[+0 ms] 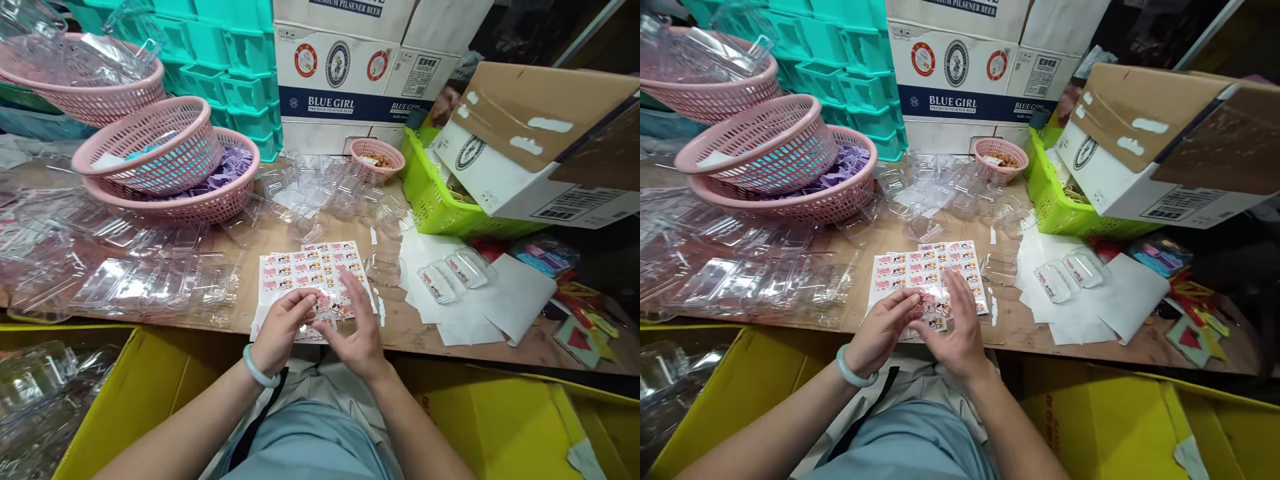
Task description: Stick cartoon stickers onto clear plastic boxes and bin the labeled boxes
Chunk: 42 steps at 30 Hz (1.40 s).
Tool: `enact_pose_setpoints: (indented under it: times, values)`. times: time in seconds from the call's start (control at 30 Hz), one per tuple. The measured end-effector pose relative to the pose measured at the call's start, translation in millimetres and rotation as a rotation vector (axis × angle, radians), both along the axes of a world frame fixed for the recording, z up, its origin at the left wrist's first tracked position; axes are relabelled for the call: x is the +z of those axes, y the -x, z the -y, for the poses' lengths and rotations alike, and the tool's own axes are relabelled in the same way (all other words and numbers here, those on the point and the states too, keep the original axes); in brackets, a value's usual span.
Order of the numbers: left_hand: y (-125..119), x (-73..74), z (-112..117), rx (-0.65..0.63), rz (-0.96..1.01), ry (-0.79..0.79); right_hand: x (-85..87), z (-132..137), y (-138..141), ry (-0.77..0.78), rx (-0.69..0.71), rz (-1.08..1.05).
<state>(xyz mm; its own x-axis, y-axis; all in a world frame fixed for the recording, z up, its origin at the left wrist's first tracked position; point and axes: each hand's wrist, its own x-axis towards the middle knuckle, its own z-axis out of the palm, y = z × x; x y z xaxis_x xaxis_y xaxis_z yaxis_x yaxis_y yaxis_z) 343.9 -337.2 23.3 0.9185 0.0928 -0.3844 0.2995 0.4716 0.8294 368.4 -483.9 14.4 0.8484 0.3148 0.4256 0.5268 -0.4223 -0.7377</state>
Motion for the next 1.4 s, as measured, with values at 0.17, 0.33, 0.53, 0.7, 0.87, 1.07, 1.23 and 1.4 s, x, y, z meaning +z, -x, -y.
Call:
enact_pose_setpoints:
  times: [0.17, 0.33, 0.53, 0.7, 0.87, 1.07, 1.23, 1.4]
  values:
    - [-15, -2.0, 16, -0.152, 0.125, -0.166, 11.5, 51, -35, -0.202, 0.097, -0.479]
    - [-21, -0.7, 23, -0.136, -0.002, -0.031, 11.1, 94, -89, 0.143, -0.176, -0.059]
    - [-38, -1.2, 18, -0.172, -0.014, 0.076, 19.7, 108, -114, 0.488, -0.044, 0.059]
    - [-69, 6.5, 20, -0.126, -0.045, 0.164, 27.3, 103, -115, 0.603, 0.019, 0.081]
    - [-77, 2.2, 24, -0.143, -0.016, 0.152, 23.5, 107, -138, 0.676, 0.032, -0.19]
    - [-71, 8.5, 6, -0.592, -0.083, 0.48, 67.2, 80, -93, 0.081, 0.598, -0.377]
    - [-45, 11.1, 3, -0.964, -0.043, 0.702, 61.6, 65, -70, -0.176, 0.887, -0.522]
    - [-23, 8.1, -2, -0.571, -0.013, 0.625, 47.7, 62, -74, -0.375, 0.695, -0.53]
